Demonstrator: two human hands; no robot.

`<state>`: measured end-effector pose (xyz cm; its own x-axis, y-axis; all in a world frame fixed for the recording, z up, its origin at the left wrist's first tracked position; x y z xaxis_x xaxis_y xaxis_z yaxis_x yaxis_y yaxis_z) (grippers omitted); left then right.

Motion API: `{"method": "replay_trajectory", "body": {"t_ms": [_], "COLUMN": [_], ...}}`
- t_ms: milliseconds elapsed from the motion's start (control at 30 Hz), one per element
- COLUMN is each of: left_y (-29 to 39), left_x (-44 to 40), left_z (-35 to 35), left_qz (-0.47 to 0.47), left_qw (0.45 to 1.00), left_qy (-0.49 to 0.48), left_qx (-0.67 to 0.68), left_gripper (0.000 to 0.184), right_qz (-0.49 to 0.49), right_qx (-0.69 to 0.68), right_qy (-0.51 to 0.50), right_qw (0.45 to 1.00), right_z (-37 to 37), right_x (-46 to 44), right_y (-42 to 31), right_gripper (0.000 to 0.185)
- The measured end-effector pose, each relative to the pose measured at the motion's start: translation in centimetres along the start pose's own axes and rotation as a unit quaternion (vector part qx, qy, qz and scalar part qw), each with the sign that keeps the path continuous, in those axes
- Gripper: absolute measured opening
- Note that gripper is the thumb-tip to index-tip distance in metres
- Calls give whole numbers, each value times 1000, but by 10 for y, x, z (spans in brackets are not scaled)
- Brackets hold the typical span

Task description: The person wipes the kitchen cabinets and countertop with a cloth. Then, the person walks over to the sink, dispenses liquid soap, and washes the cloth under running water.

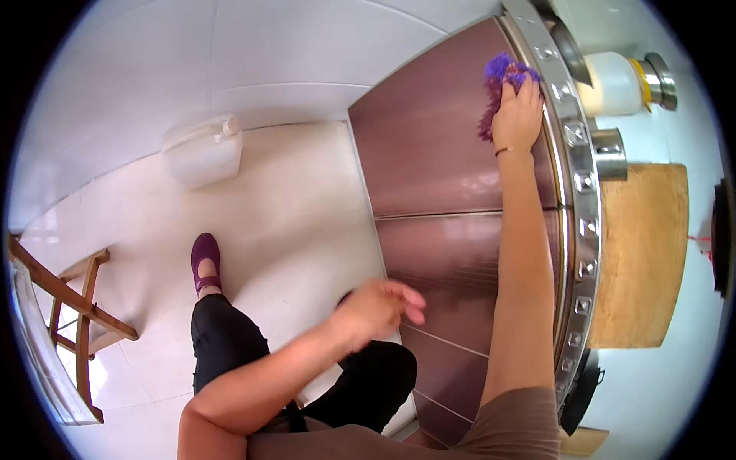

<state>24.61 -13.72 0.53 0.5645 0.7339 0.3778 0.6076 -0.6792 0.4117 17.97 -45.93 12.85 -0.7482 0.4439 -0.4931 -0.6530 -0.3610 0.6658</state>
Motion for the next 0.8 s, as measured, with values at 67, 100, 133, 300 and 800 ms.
{"method": "replay_trajectory", "body": {"t_ms": [67, 100, 133, 300, 800], "left_y": [-23, -23, -24, 5, 42], "left_x": [-1, 4, 6, 35, 44], "left_z": [-1, -4, -5, 8, 13], "left_qz": [5, 58, 70, 58, -46], "left_qw": [999, 998, 996, 997, 997], "left_qy": [-45, -29, -52, -58, -31], "left_qx": [-1, 26, 11, -4, 57], "left_gripper": [30, 32, 31, 29, 26], "right_qz": [-8, 0, 2, 42, 110], "right_qx": [57, 68, 60, 22, -149], "right_qy": [9, 15, 14, -79, -243], "right_qw": [998, 998, 998, 996, 952], "right_z": [-19, -37, -51, -123, -169], "right_x": [-27, -36, -38, -20, 170], "right_y": [-17, -24, -35, -113, -197], "right_gripper": [24, 24, 24, 28, 30]}}
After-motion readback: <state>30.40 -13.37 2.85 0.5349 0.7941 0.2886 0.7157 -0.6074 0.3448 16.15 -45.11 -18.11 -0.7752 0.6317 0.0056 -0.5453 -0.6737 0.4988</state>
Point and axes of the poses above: each hand's wrist, its own x-axis away from the middle knuckle, its own z-axis out of the back of the hand, y = z × x, the point moved 2 cm from there along -x, towards the middle knuckle, and after that the axes turned 1 degree about -y, right-handed, at the moved point
